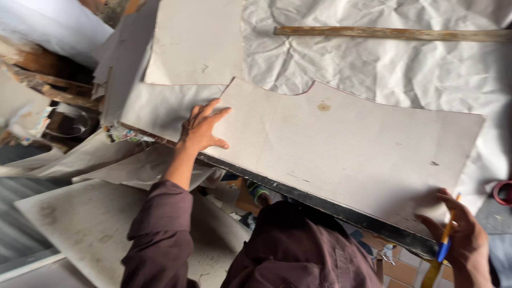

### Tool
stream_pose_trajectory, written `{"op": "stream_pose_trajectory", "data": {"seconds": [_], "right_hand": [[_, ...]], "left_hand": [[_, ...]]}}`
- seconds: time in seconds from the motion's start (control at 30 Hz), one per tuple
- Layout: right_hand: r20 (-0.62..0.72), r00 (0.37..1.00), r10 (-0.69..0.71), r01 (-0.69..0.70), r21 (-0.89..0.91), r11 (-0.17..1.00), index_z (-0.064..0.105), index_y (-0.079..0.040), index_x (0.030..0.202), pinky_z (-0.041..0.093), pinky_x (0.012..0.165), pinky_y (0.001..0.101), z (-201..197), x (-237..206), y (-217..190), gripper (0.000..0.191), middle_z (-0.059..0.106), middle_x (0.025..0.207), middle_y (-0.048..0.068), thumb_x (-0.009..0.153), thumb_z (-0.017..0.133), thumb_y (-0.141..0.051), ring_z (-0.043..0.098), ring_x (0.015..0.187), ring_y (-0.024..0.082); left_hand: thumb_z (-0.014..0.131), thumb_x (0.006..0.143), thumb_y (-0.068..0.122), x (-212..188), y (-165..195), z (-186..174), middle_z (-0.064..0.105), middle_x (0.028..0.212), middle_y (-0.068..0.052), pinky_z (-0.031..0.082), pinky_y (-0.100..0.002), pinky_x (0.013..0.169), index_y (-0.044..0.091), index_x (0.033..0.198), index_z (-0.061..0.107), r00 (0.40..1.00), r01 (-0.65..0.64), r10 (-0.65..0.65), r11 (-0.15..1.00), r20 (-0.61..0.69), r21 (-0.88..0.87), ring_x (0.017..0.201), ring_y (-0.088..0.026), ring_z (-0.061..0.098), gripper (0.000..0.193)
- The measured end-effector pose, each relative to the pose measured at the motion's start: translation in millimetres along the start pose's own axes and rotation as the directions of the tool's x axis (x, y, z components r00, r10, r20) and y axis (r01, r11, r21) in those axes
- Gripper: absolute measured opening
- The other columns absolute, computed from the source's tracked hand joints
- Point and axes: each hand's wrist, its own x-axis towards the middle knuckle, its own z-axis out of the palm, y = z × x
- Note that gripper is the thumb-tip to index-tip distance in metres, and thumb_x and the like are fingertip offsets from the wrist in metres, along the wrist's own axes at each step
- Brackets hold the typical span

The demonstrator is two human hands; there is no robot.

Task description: The person measures a piece of white fabric using a yellow measuring tape and marks it with a pencil. They adjust the fabric and tape multiple times to ensure accurate measurements.

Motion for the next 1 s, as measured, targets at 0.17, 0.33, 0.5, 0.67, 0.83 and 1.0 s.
{"op": "stream_pose_trajectory", "data": {"seconds": [0.17,0.33,0.5,0.67,0.83,1.0], "right_hand": [[-0.078,0.996,-0.046,0.002,-0.486,0.874,0.059,-0.004,0.13,0.046,0.111,0.0356,3,1,-13,0.063,0.064,0.143,0.014,0.073,0.084,-0.017,0.057,0.142,0.022],[-0.103,0.994,-0.033,-0.021,-0.477,0.879,0.059,-0.003,0.132,0.046,0.109,0.0368,11,4,-31,0.066,0.061,0.145,0.015,0.071,0.084,-0.015,0.055,0.141,0.024],[-0.092,0.996,-0.011,-0.028,-0.41,0.912,0.058,-0.004,0.132,0.043,0.113,0.0383,19,12,-38,0.065,0.06,0.147,0.014,0.072,0.082,-0.011,0.053,0.143,0.024],[-0.039,0.994,-0.101,0.071,-0.467,0.882,0.057,-0.007,0.133,0.042,0.116,0.0387,33,16,-43,0.067,0.06,0.145,0.013,0.071,0.082,-0.012,0.054,0.142,0.024],[-0.114,0.99,0.077,-0.137,-0.73,0.669,0.059,-0.002,0.136,0.043,0.101,0.0391,27,38,-61,0.065,0.06,0.139,0.016,0.074,0.079,-0.008,0.049,0.131,0.027],[-0.334,0.938,-0.096,-0.186,-0.715,0.673,0.065,0.002,0.132,0.041,0.082,0.035,57,91,-89,0.046,0.066,0.118,0.017,0.087,0.071,-0.01,0.049,0.104,0.023]], "left_hand": [[0.101,0.045,0.042,2,8,-4,0.024,0.165,0.01,0.044,-0.048,0.109,0.037,0.15,0.048,0.999,0.014,-0.014,1.0,0.04,0.002,0.14,-0.025,0.036,0.118],[0.099,0.052,0.029,20,23,5,0.022,0.167,-0.009,0.041,-0.048,0.115,0.011,0.151,0.043,0.994,-0.096,0.085,0.978,0.065,0.184,0.148,-0.031,0.031,0.116],[0.077,0.078,0.058,33,42,18,0.011,0.169,-0.03,0.041,-0.065,0.111,0.019,0.158,0.023,0.987,-0.029,0.011,0.993,0.16,0.11,0.148,-0.052,0.023,0.104],[0.057,0.081,0.081,33,46,45,-0.007,0.164,-0.033,0.017,-0.08,0.109,0.044,0.162,0.002,1.0,-0.002,0.002,1.0,-0.012,-0.001,0.146,-0.064,0.0,0.105],[0.047,0.084,0.081,29,23,69,-0.008,0.165,-0.031,0.007,-0.078,0.114,0.041,0.163,0.005,0.984,-0.018,0.012,0.999,-0.18,-0.032,0.149,-0.06,0.001,0.099],[0.049,0.084,0.079,35,3,79,-0.008,0.165,-0.029,0.007,-0.08,0.113,0.039,0.162,0.01,0.981,-0.025,0.002,0.993,-0.192,-0.114,0.15,-0.058,0.0,0.096]]}}
